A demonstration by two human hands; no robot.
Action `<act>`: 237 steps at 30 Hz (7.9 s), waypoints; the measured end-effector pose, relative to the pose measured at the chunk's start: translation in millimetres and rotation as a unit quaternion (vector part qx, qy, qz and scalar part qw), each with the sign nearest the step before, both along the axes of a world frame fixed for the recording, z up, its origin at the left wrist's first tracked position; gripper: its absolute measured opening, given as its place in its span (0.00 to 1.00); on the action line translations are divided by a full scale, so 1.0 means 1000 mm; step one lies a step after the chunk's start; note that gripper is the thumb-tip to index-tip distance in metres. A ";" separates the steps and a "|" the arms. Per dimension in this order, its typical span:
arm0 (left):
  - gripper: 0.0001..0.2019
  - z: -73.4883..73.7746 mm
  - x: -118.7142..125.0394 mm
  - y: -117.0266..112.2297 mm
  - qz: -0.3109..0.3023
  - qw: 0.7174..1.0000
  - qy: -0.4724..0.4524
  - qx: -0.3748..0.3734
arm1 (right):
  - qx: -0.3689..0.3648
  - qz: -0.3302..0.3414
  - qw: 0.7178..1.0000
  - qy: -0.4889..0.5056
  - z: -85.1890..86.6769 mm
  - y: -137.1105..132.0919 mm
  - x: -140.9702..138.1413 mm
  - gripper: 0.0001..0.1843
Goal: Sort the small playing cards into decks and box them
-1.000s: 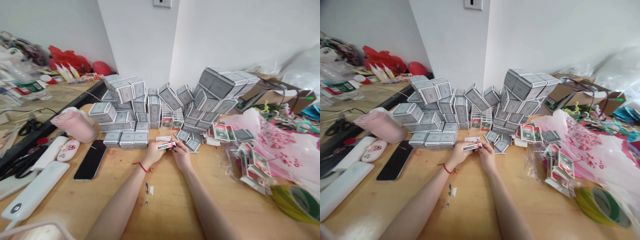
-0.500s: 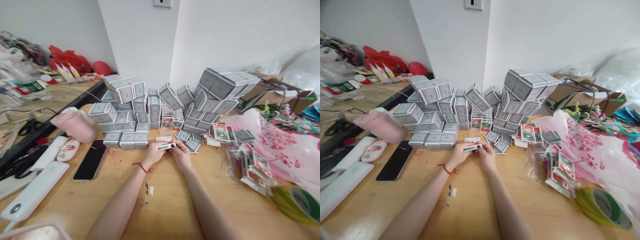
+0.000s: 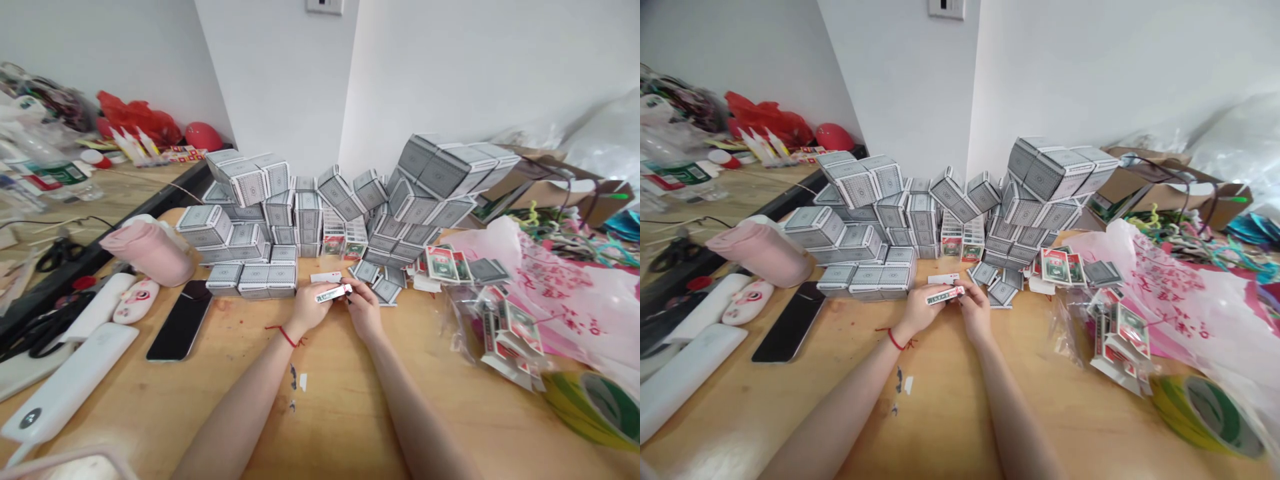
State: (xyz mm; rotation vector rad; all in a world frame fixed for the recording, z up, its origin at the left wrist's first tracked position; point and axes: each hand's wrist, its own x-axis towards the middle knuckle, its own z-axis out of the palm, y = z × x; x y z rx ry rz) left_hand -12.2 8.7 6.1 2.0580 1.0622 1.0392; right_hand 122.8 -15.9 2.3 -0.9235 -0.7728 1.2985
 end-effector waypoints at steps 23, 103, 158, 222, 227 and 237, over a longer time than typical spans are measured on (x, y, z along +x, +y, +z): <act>0.14 -0.001 0.000 0.002 0.000 1.000 -0.004 -0.001 | 0.103 -0.039 0.976 -0.186 0.000 -0.001 0.006 0.09; 0.17 -0.007 0.006 -0.005 0.063 0.966 0.132 0.215 | -0.118 -0.039 0.992 -0.030 -0.010 0.005 0.006 0.16; 0.12 -0.001 0.009 -0.007 0.051 0.985 -0.123 -0.111 | -0.006 -0.078 0.993 -0.092 -0.006 0.002 -0.004 0.14; 0.14 -0.001 0.006 -0.004 0.027 0.980 -0.129 -0.150 | -0.016 -0.043 0.994 -0.102 -0.001 -0.003 -0.003 0.15; 0.13 -0.001 0.004 -0.005 0.017 0.983 -0.118 -0.139 | -0.016 -0.054 0.992 -0.111 -0.003 -0.001 -0.002 0.15; 0.13 0.003 0.005 -0.005 0.023 0.988 -0.107 -0.105 | -0.024 -0.054 0.993 -0.105 -0.004 0.000 0.000 0.17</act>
